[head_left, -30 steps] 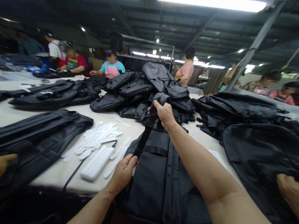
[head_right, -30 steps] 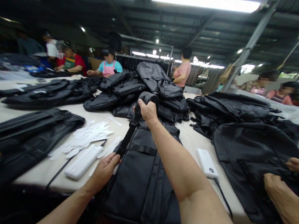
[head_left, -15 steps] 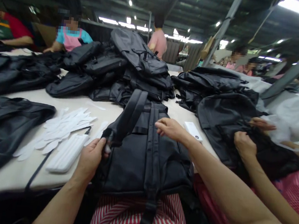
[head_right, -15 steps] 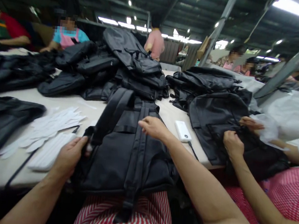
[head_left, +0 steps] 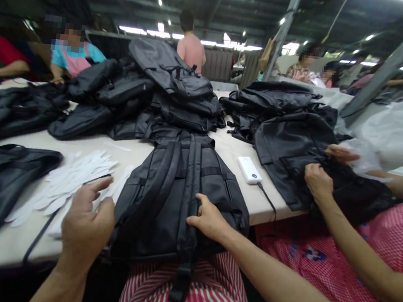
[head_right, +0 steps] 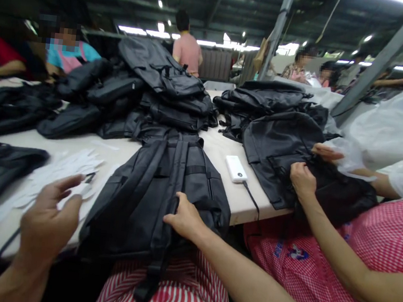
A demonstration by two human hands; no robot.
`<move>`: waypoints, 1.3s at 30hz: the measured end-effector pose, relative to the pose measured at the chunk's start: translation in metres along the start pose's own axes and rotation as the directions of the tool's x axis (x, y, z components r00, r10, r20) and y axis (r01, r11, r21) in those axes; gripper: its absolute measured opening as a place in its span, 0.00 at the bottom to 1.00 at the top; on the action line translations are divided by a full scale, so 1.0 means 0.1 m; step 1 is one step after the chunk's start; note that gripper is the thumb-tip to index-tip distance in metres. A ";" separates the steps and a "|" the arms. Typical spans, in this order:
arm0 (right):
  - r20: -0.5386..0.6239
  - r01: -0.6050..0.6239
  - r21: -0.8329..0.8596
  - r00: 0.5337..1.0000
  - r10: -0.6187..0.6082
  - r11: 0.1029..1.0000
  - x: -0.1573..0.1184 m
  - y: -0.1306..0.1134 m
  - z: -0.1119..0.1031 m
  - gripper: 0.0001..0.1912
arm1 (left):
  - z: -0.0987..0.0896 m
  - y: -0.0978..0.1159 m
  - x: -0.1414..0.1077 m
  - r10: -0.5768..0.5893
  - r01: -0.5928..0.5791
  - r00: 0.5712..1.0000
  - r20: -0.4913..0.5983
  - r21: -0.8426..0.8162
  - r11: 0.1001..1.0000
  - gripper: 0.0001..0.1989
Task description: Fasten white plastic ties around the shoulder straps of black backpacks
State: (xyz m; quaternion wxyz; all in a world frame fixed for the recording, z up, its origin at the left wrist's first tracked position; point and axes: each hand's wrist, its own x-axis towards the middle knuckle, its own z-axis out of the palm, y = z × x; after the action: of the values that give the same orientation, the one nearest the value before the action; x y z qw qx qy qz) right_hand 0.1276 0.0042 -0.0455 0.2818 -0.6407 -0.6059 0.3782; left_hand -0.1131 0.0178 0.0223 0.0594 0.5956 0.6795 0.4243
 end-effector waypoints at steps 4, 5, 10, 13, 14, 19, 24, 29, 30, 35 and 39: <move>-0.088 0.092 0.408 0.994 -0.061 0.908 0.10 -0.22 -0.34 0.35 | 0.07 0.51 -0.22 0.235 -0.140 0.910 0.342 -0.279 0.950 0.14; -0.125 0.150 0.466 0.987 -0.103 0.872 0.11 -0.31 -0.43 0.34 | 0.15 0.60 -0.25 0.224 -0.066 0.853 0.472 -0.329 0.942 0.14; -0.293 0.378 0.477 0.920 -0.261 0.794 0.21 -0.68 -0.69 0.30 | 0.60 0.84 -0.26 0.110 0.506 0.524 0.844 -0.413 0.758 0.21; -0.357 0.374 0.461 0.908 -0.218 0.805 0.24 -0.68 -0.73 0.28 | 0.73 0.88 -0.22 0.068 0.713 0.453 0.889 -0.407 0.570 0.21; -0.375 0.377 0.455 0.903 -0.210 0.807 0.23 -0.65 -0.74 0.26 | 0.76 0.88 -0.21 0.050 0.749 0.464 0.884 -0.422 0.511 0.20; -0.367 0.375 0.330 0.896 -0.249 0.866 0.02 -0.48 -0.81 0.11 | 0.83 0.88 -0.07 0.017 0.834 0.502 0.865 -0.489 0.257 0.16; -0.197 0.511 0.036 0.846 -0.495 0.859 -0.14 -0.52 -0.89 0.08 | 0.89 0.99 0.03 0.013 0.861 0.448 0.894 -0.435 0.265 0.14; 0.105 0.617 -0.400 0.766 -0.634 0.678 -0.06 -0.72 -0.96 0.10 | 0.94 1.19 0.11 -0.039 0.834 0.487 0.872 -0.452 0.317 0.12; 0.141 0.623 -0.442 0.758 -0.637 0.645 -0.02 -0.75 -0.98 0.10 | 0.94 1.21 0.12 -0.033 0.833 0.488 0.872 -0.454 0.317 0.12; 0.122 0.650 -0.462 0.721 -0.682 0.604 0.17 -0.83 -1.06 0.10 | 1.05 1.11 0.14 0.231 0.809 0.480 0.846 -0.529 0.255 0.12; 0.041 0.638 -0.481 0.702 -0.711 0.602 0.21 -0.86 -1.09 0.11 | 1.20 1.01 0.11 0.340 0.680 0.602 0.722 -0.687 0.256 0.08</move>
State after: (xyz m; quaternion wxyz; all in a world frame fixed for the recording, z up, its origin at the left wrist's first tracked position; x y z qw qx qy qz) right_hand 0.1687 0.0448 0.0828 0.2894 -0.4378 -0.8504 0.0377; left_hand 0.0309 0.0808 0.0159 0.7394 0.4569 0.2508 0.4263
